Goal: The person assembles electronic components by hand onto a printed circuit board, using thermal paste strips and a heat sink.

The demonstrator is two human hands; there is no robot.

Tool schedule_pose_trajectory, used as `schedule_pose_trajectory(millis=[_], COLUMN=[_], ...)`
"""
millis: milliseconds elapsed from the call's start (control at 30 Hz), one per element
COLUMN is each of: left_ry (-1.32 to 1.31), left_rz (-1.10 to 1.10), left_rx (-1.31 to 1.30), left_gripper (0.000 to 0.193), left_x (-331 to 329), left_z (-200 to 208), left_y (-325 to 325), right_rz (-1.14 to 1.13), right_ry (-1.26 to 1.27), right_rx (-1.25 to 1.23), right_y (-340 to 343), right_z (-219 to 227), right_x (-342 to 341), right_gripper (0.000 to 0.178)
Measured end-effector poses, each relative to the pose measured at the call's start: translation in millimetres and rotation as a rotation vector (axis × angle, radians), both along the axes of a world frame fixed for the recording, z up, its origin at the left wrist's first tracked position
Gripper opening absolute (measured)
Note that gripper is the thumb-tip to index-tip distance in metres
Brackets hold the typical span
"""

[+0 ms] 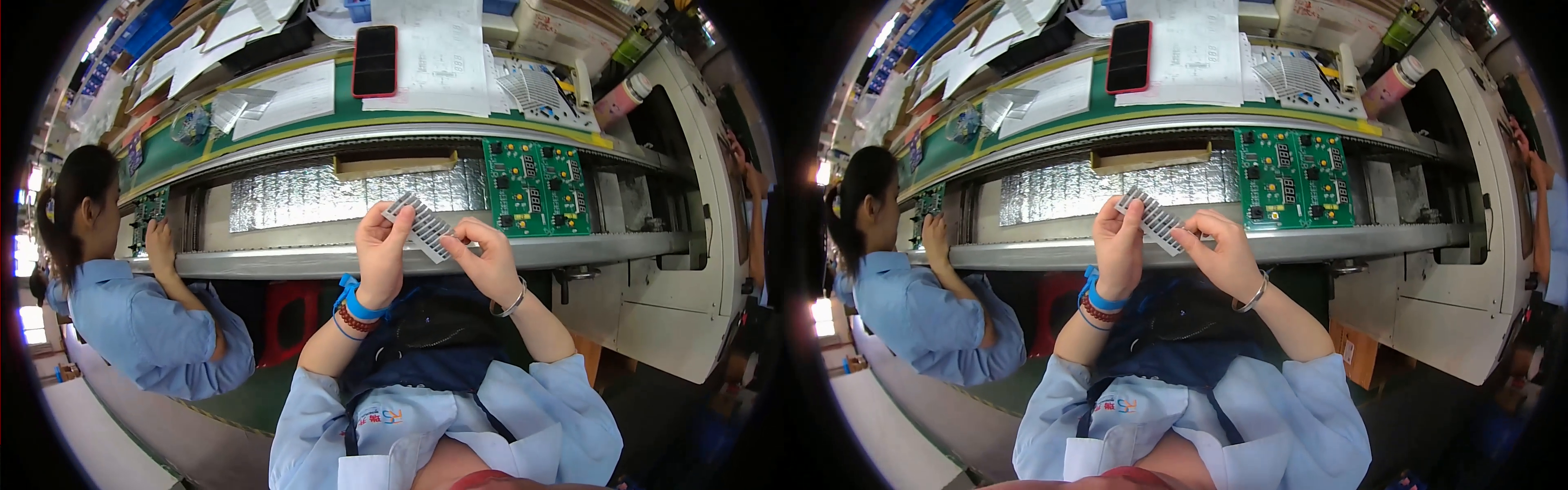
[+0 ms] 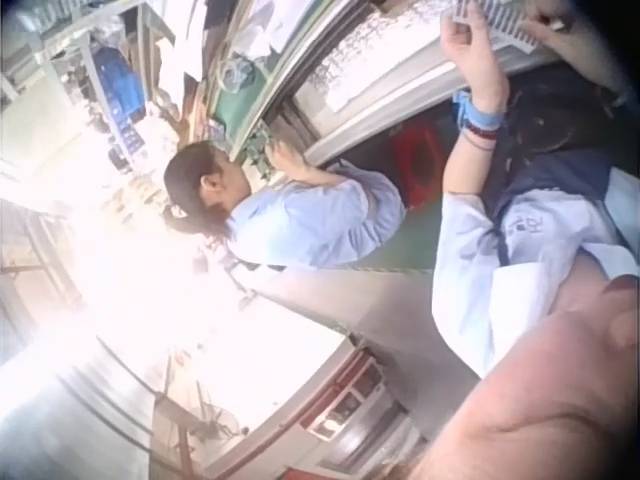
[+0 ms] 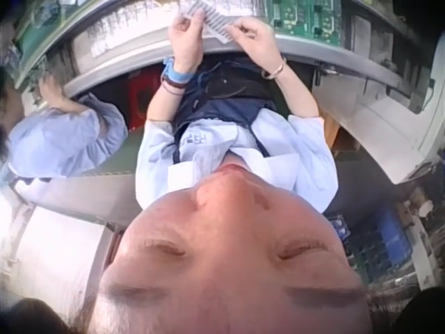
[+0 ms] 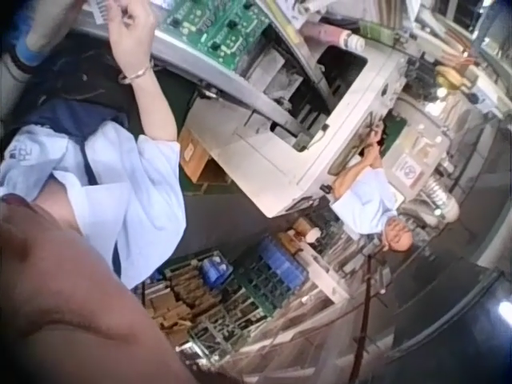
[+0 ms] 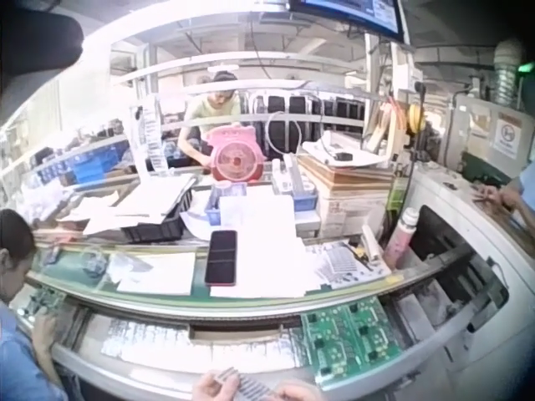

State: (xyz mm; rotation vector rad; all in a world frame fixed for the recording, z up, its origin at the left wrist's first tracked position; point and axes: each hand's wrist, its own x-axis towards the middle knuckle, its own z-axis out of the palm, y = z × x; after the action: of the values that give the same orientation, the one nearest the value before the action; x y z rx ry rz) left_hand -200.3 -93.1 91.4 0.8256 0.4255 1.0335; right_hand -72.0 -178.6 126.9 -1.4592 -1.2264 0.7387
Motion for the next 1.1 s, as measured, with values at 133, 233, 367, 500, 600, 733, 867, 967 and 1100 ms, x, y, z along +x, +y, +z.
schedule_pose_trajectory(millis=[133, 233, 367, 500, 600, 733, 867, 967, 1100], left_ry=[-0.011, 0.034, 0.361, 0.975, 0.983, 0.808, 0.635, 0.677, 0.748], left_rz=[0.048, -0.005, -0.182, -0.126, -0.177, 0.005, -0.137, 0.079, 0.112], left_rx=[-0.034, -0.018, 0.285, 1.263, 1.403, 1.174, 0.736, 1.036, 1.09], left_gripper=[0.019, 0.023, 0.015, 0.015, 0.014, 0.015, 0.013, 0.011, 0.009], left_x=[3, 9, 0, 0, 16, 29, 32, 29, 32], left_z=[11, 12, 18, 37, 40, 21, -4, -16, -15], left_y=[1, -1, 59, 111, 128, 154, 173, 177, 173], right_rz=[-0.058, -0.141, -0.034, -0.193, -0.027, -0.197, -0.213, -0.212, -0.247], right_ry=[0.02, 0.06, -0.227, -0.668, -0.885, -0.756, -0.664, -0.712, -0.736], right_rx=[0.005, 0.043, 0.16, 0.328, 0.232, 0.186, 0.043, 0.053, 0.085], right_y=[9, 23, 42, 76, 102, 130, 150, 153, 154], right_z=[-4, -9, -7, 22, 12, 2, -15, -24, -38], right_x=[-8, -16, -2, 25, 46, 54, 57, 56, 58], right_gripper=[0.015, 0.016, 0.023, 0.028, 0.014, 0.01, 0.015, 0.014, 0.007])
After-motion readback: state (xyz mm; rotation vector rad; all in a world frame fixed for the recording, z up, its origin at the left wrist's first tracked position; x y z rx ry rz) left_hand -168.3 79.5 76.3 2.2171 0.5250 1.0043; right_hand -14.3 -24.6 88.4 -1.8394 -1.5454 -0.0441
